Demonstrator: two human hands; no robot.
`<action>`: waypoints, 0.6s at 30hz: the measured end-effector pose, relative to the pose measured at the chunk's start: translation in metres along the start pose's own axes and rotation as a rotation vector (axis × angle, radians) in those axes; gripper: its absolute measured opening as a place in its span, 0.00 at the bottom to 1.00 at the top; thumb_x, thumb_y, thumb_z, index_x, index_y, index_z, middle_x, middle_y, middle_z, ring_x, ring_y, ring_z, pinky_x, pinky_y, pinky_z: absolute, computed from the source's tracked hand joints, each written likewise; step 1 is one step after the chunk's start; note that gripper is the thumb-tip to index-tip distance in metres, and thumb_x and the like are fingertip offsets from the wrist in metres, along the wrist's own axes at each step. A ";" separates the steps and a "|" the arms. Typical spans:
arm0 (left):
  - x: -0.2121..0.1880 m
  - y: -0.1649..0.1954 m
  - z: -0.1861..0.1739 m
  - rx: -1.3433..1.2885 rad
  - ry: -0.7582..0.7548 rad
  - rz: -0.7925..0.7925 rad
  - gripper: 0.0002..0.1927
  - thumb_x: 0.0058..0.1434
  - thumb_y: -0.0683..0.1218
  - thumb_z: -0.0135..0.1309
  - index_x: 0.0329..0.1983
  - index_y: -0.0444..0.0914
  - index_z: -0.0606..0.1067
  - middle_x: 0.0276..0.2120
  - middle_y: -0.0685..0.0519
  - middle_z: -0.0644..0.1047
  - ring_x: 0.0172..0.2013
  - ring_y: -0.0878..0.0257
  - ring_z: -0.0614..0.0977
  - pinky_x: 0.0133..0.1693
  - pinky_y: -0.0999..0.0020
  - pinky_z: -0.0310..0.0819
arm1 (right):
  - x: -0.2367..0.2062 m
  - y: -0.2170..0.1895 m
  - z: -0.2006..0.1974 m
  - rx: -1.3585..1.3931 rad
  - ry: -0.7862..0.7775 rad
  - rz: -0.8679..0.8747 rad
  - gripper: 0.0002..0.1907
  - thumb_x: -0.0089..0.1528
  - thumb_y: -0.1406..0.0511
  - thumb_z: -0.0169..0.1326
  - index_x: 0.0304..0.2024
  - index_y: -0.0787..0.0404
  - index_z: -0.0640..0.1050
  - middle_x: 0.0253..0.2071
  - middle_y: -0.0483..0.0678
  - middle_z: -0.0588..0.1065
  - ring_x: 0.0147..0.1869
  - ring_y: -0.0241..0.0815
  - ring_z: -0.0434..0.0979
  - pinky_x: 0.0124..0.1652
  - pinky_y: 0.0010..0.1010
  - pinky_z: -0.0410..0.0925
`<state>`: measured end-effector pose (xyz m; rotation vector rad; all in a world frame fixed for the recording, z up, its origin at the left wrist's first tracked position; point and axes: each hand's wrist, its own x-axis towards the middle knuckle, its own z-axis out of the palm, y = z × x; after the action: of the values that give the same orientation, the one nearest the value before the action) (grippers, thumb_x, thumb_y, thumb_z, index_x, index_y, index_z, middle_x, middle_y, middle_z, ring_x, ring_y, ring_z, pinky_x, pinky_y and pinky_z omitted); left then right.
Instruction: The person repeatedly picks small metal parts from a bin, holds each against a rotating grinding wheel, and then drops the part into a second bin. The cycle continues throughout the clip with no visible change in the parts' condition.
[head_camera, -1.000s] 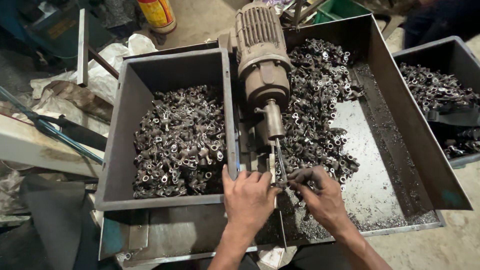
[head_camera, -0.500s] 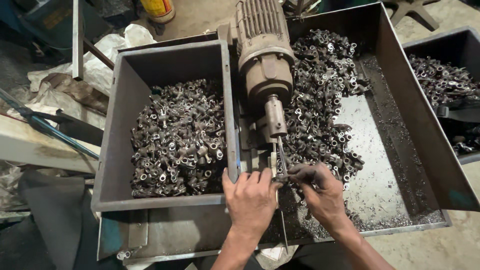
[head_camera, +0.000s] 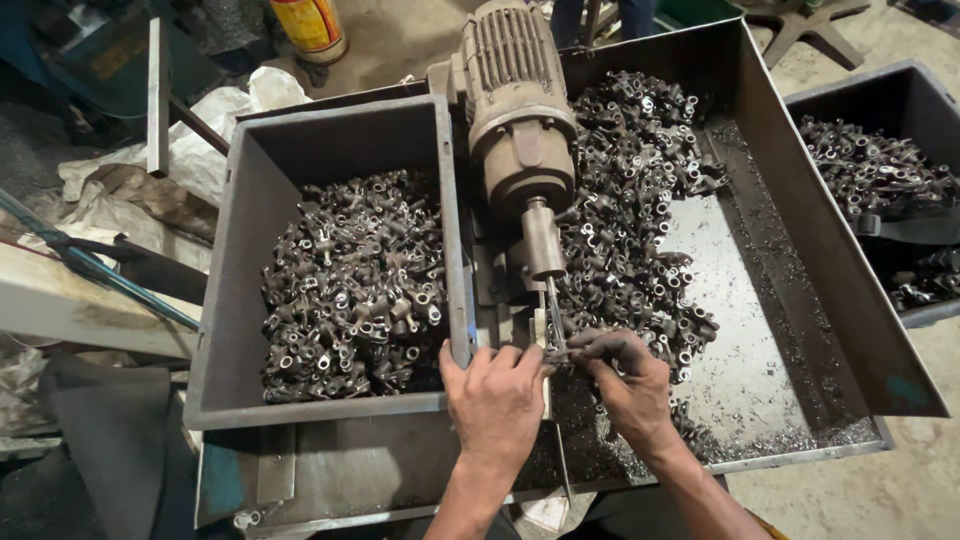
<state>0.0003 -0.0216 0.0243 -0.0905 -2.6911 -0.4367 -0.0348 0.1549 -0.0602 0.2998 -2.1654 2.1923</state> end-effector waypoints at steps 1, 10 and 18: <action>0.000 0.000 0.001 0.003 -0.004 -0.002 0.10 0.51 0.50 0.66 0.37 0.47 0.82 0.26 0.57 0.78 0.35 0.57 0.80 0.58 0.31 0.61 | -0.001 0.002 -0.001 0.011 0.002 -0.004 0.09 0.61 0.80 0.52 0.39 0.65 0.76 0.49 0.54 0.80 0.52 0.41 0.82 0.52 0.30 0.77; 0.000 -0.003 0.005 -0.023 0.031 0.013 0.13 0.53 0.51 0.65 0.42 0.48 0.83 0.26 0.57 0.78 0.35 0.57 0.79 0.57 0.32 0.61 | 0.004 0.007 -0.004 0.013 -0.005 0.019 0.08 0.62 0.79 0.51 0.41 0.65 0.75 0.49 0.53 0.81 0.49 0.37 0.81 0.47 0.25 0.75; 0.003 -0.005 0.000 -0.033 -0.091 0.030 0.15 0.56 0.52 0.62 0.47 0.48 0.82 0.29 0.57 0.80 0.37 0.56 0.80 0.58 0.29 0.57 | 0.010 0.000 -0.004 -0.018 -0.018 -0.060 0.09 0.62 0.80 0.52 0.40 0.66 0.76 0.48 0.53 0.81 0.51 0.38 0.82 0.52 0.28 0.77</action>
<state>-0.0033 -0.0263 0.0240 -0.1641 -2.7677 -0.4785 -0.0451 0.1573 -0.0586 0.3799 -2.1539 2.1457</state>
